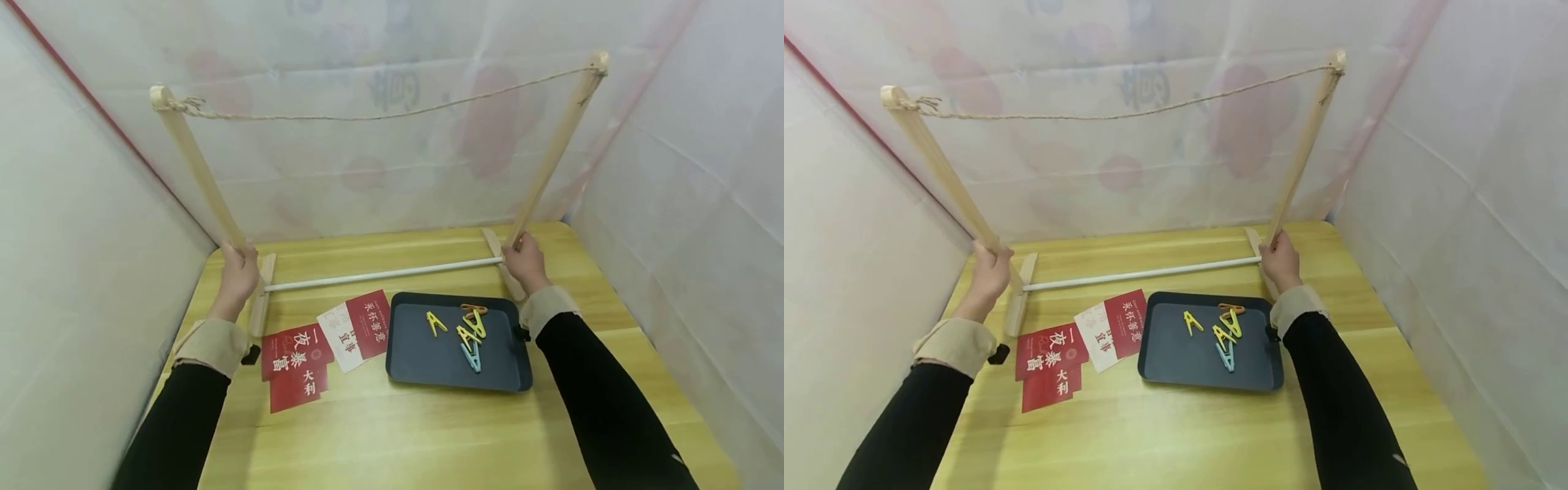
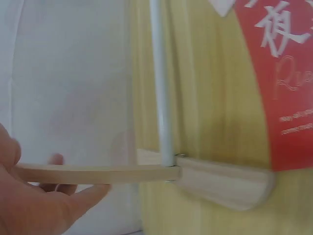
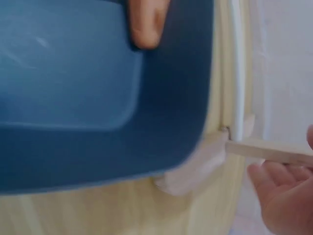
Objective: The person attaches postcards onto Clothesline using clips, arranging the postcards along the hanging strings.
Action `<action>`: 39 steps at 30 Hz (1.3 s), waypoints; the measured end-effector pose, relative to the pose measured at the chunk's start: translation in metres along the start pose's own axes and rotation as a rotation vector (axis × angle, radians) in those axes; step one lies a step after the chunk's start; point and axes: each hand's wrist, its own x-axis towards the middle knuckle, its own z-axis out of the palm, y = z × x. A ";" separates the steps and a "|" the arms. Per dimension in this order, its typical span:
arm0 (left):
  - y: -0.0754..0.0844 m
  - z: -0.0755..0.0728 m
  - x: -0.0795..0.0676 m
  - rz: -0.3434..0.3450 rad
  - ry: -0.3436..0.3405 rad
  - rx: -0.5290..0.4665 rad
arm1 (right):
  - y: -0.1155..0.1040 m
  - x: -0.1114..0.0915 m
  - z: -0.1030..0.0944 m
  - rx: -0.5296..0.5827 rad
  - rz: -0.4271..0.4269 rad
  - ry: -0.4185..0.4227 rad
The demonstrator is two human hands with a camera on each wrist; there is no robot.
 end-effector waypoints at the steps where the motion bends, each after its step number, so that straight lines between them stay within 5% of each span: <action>1: -0.004 0.001 -0.004 -0.025 -0.017 0.000 | 0.000 -0.003 0.001 0.027 0.018 -0.035; 6: -0.022 0.008 -0.043 -0.143 -0.132 0.070 | 0.002 -0.029 0.002 0.090 0.023 -0.205; 13: -0.035 0.022 -0.112 0.015 -0.246 0.414 | 0.013 -0.084 -0.002 -0.126 -0.232 -0.323; 19: -0.053 0.039 -0.157 0.035 -0.327 0.669 | 0.028 -0.134 0.012 -0.290 -0.477 -0.386; 23: -0.062 0.047 -0.169 0.085 -0.332 0.760 | 0.040 -0.159 0.026 -0.383 -0.615 -0.395; 26: -0.067 0.052 -0.176 0.133 -0.289 0.779 | 0.048 -0.174 0.034 -0.441 -0.641 -0.393; 34: -0.070 0.056 -0.184 0.226 -0.154 0.703 | 0.061 -0.188 0.049 -0.426 -0.613 -0.194; 39: -0.069 0.059 -0.182 0.228 -0.135 0.704 | 0.066 -0.190 0.049 -0.415 -0.511 -0.162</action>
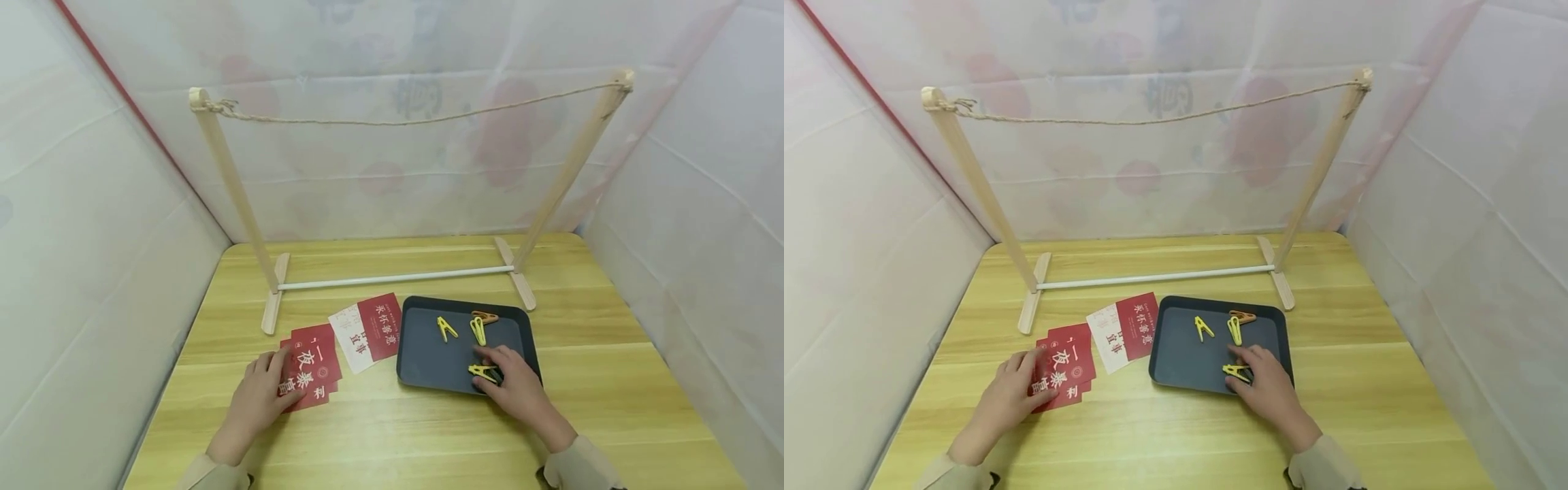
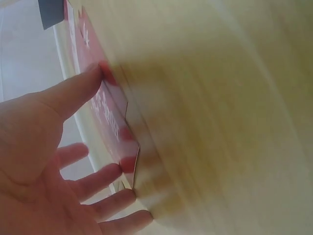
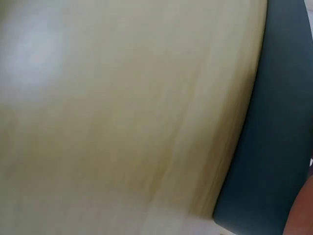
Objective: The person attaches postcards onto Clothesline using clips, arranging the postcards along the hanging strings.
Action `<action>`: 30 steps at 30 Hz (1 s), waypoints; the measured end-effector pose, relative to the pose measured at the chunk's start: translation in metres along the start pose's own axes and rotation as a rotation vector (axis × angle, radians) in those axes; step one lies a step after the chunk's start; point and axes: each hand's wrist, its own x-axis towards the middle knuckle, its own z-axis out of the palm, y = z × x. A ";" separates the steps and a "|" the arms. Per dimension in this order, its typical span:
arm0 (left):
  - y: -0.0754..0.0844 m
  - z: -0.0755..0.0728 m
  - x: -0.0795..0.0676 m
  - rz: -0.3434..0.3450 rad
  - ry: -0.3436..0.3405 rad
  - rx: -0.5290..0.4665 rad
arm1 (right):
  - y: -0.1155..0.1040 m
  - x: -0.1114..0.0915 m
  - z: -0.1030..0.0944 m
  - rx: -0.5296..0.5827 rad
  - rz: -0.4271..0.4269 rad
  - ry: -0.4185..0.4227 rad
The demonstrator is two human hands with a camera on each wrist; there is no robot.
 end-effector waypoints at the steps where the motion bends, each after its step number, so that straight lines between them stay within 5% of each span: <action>1: 0.001 0.000 0.001 -0.006 -0.003 0.004 | 0.000 0.000 -0.001 0.009 0.010 -0.006; 12: 0.007 0.011 0.011 -0.021 -0.022 0.065 | 0.004 0.000 -0.002 0.079 0.028 -0.046; 21: 0.014 0.013 0.010 -0.108 -0.011 -0.163 | 0.007 0.002 0.002 0.119 -0.052 -0.009; 30: 0.015 0.013 0.009 -0.082 0.076 -0.187 | 0.004 0.002 0.000 0.127 0.000 -0.019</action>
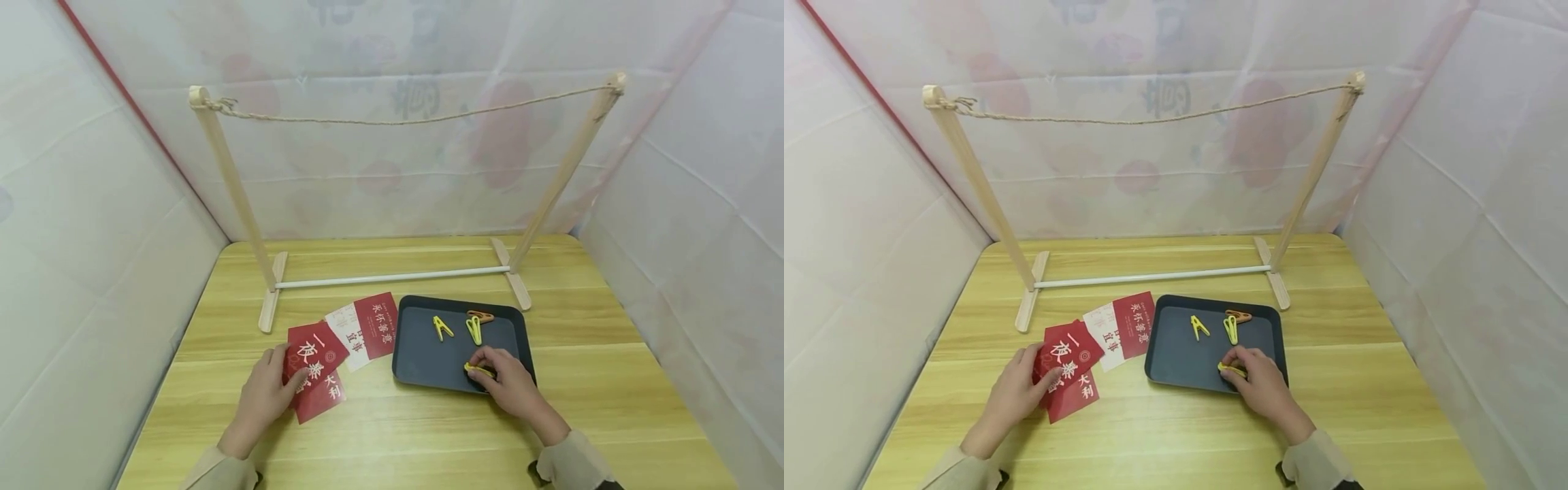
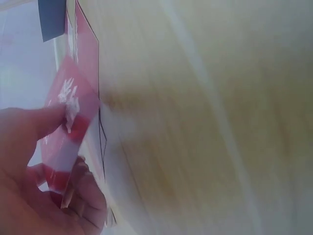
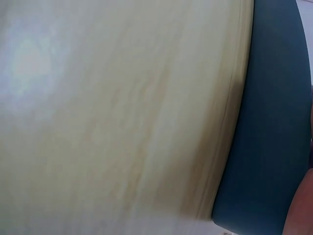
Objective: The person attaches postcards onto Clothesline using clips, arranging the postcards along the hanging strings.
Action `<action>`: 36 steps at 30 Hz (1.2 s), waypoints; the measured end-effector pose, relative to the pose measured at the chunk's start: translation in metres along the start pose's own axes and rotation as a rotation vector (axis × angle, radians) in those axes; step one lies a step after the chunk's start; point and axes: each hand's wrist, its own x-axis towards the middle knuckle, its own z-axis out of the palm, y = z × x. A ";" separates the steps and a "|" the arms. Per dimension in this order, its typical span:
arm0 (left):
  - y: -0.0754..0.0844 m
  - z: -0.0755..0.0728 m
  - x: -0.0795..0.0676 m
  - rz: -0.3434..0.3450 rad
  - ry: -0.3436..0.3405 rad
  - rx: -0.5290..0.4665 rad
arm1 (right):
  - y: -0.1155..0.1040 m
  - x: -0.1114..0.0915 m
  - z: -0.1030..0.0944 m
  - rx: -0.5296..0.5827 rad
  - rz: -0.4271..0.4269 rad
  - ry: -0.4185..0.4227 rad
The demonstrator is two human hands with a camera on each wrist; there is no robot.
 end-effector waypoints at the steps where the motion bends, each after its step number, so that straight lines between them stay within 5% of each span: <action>1: 0.000 -0.001 0.000 0.000 0.004 -0.006 | -0.001 0.000 0.000 0.006 0.008 -0.003; 6: 0.003 -0.007 -0.001 -0.033 0.006 -0.103 | -0.005 0.000 -0.002 0.049 0.045 -0.011; 14: 0.016 -0.019 0.003 -0.123 -0.017 -0.452 | -0.006 -0.001 -0.007 0.188 0.028 0.042; 24: 0.045 -0.040 0.015 -0.123 0.004 -0.681 | -0.017 0.005 -0.024 0.329 0.097 0.068; 31: 0.054 -0.056 0.024 -0.163 -0.064 -0.743 | -0.031 0.024 -0.036 0.446 0.212 -0.067; 36: 0.058 -0.073 0.030 -0.107 -0.066 -0.786 | -0.041 0.036 -0.041 0.352 0.184 -0.165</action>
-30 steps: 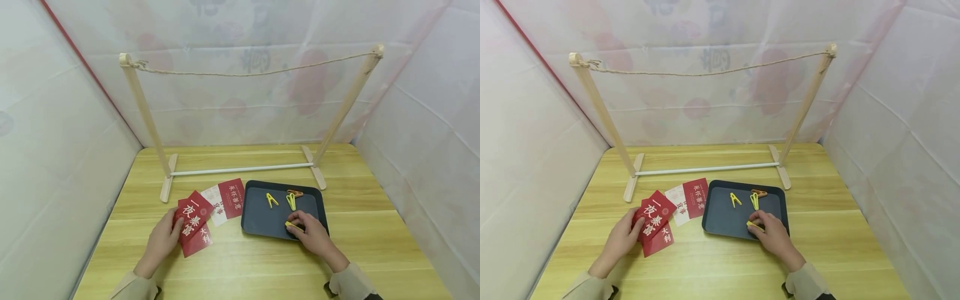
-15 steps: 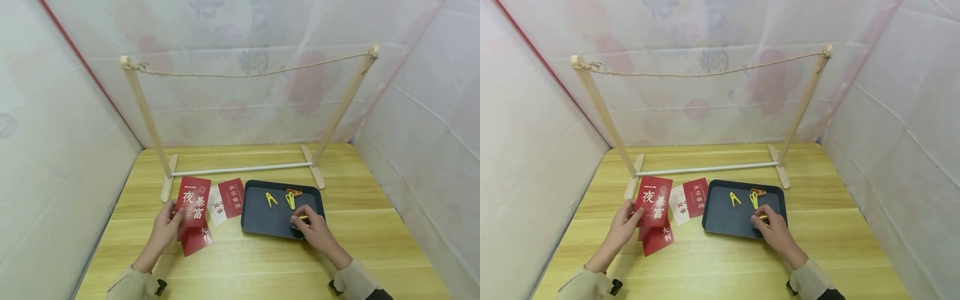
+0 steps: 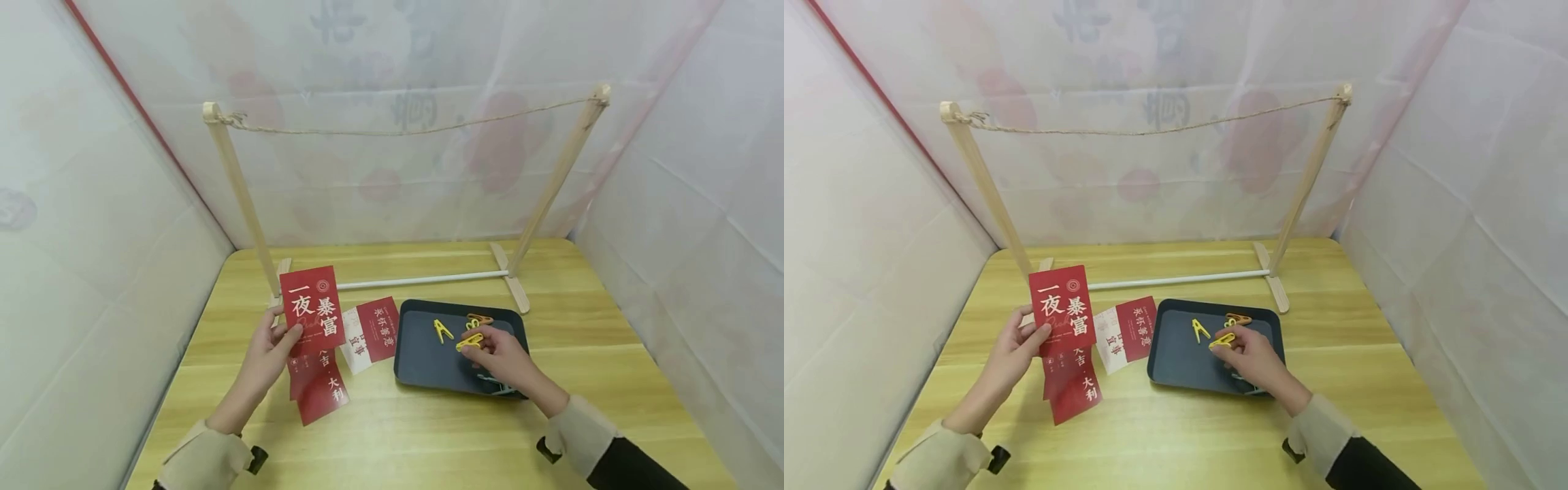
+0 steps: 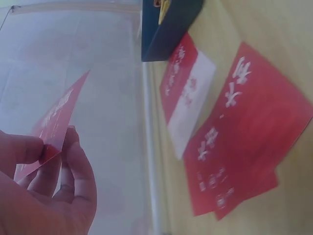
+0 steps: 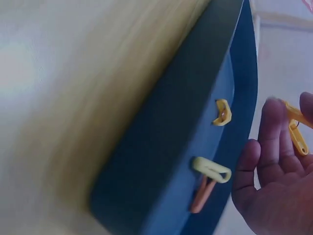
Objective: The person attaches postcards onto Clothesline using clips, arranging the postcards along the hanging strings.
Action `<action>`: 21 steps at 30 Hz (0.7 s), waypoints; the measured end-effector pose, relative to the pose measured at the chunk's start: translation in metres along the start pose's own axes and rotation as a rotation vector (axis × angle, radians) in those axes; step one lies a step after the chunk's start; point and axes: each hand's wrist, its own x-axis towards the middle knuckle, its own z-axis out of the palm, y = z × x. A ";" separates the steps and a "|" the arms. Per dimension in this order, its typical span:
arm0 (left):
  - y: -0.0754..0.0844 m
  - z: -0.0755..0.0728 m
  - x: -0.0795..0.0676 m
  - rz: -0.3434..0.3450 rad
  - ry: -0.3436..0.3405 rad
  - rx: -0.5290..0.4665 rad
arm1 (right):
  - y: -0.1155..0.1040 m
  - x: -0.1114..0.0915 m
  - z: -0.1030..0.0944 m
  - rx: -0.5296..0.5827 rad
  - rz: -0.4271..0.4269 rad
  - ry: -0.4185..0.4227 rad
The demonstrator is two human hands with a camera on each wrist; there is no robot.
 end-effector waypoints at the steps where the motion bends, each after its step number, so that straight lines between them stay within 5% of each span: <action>1: 0.003 -0.002 0.000 0.008 0.001 -0.002 | -0.004 0.001 -0.001 -0.040 -0.011 -0.011; 5: 0.017 -0.008 0.004 0.052 0.016 -0.019 | -0.023 0.006 -0.006 -0.114 -0.071 -0.022; 12: 0.045 -0.017 0.017 0.069 0.047 -0.032 | -0.070 0.024 -0.021 -0.060 -0.132 -0.083; 21: 0.065 -0.023 0.033 0.136 0.056 -0.044 | -0.133 0.053 -0.034 -0.268 -0.263 0.005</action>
